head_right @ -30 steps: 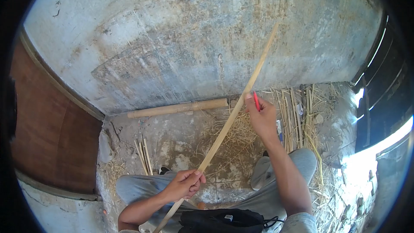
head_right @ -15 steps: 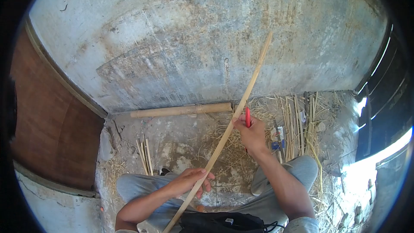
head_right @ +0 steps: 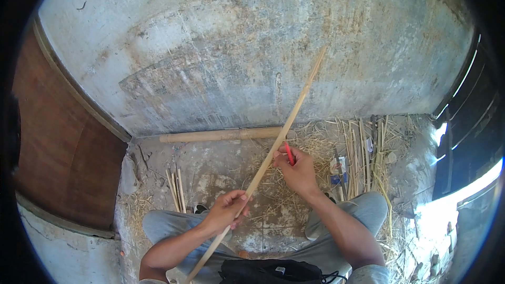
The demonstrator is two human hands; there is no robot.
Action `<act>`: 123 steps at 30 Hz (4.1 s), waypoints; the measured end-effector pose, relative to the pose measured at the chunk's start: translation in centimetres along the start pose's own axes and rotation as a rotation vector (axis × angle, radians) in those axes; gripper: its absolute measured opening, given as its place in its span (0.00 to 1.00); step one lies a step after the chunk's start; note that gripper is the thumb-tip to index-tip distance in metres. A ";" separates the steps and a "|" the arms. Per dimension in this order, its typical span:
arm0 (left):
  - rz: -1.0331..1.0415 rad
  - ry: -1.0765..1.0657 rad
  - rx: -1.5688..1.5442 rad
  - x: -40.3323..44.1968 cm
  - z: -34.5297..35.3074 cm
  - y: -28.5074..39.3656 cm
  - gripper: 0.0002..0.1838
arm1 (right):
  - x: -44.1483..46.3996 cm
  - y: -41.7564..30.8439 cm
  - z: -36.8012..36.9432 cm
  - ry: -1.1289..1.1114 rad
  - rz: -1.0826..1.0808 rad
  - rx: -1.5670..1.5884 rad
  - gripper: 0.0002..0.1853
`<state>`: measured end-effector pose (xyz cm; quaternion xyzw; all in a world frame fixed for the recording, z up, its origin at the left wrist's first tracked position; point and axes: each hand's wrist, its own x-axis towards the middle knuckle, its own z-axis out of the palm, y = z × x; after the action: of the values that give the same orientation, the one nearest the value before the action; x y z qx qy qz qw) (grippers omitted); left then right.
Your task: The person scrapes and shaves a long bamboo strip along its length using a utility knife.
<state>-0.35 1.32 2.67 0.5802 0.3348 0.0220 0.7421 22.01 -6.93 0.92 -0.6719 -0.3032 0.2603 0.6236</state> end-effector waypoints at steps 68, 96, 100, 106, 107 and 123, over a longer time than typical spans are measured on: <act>0.030 0.007 -0.154 -1.9 0.0 0.2 0.17 | -2.3 -2.7 0.7 0.043 -0.650 -0.674 0.11; 0.067 0.100 -0.016 -5.5 -1.5 -1.5 0.17 | 1.4 -1.7 0.5 0.107 -0.666 -0.626 0.12; 0.067 0.085 -0.046 -8.4 -2.6 -2.4 0.17 | 1.7 -2.1 0.4 0.098 -0.639 -0.623 0.11; 0.036 0.117 0.024 -11.9 -3.3 -3.5 0.18 | 1.4 -1.9 0.7 0.104 -0.652 -0.614 0.11; 0.016 0.120 0.012 -12.5 -3.4 -4.0 0.18 | 1.6 -2.1 0.4 0.104 -0.652 -0.614 0.11; -0.134 0.093 -0.193 -16.4 -4.3 -6.4 0.16 | 2.3 0.3 1.1 0.095 -0.652 -0.753 0.13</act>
<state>-17.54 -3.99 4.36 0.4808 0.4035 0.0313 0.7778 22.79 -4.55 0.61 -0.7318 -0.5416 -0.1064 0.3997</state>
